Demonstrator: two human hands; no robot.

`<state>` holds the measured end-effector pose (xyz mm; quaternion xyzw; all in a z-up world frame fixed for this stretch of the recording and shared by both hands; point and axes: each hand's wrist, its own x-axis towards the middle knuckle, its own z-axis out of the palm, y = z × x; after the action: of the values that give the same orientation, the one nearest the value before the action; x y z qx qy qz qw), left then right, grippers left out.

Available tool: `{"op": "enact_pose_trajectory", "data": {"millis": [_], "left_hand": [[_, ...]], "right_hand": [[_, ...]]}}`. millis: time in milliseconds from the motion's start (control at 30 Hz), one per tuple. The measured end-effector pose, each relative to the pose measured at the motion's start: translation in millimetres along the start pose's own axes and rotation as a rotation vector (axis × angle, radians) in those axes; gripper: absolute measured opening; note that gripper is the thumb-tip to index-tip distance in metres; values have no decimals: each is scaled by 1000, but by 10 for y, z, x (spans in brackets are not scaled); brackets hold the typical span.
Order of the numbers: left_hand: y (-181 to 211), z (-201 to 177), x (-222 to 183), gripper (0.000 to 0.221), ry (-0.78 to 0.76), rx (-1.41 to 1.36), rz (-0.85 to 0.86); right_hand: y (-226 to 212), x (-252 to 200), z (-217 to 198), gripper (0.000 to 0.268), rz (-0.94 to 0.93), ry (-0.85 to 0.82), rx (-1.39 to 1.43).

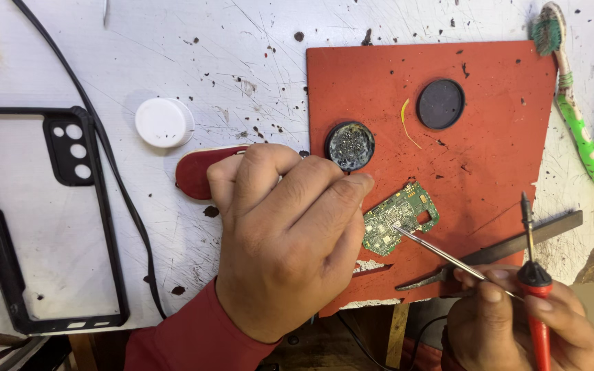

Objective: The person solders components onto a small circuit board using a soldering iron and wire, while holding the board with tweezers on a red work mat.

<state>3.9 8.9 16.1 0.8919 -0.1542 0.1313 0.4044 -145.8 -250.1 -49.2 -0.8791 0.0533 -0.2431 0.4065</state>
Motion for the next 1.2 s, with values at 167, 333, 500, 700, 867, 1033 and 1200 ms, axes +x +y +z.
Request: {"op": "enact_pose_trajectory", "data": {"millis": [167,333,500,700,867,1033,1200], "left_hand": [[-5,10,2,15,1,0,18],[6,3,-3,16,6,13,35],[-7,36,-36,16,19,4,54],[-3,29,-36,15,-36,-27,122],[-1,38,-38,19,-126,-47,134],[-50,101,-124,13,-162,-33,125],[-52,100,-140,14,-177,-31,120]], "right_hand": [[188,97,-67,35,-163,12,-117],[23,219,2,39,-265,31,-292],[22,206,16,39,70,156,392],[115,214,-28,40,153,170,652],[215,209,-33,41,77,136,443],[222,187,-10,41,50,126,427],[228,207,9,40,44,121,420]]}}
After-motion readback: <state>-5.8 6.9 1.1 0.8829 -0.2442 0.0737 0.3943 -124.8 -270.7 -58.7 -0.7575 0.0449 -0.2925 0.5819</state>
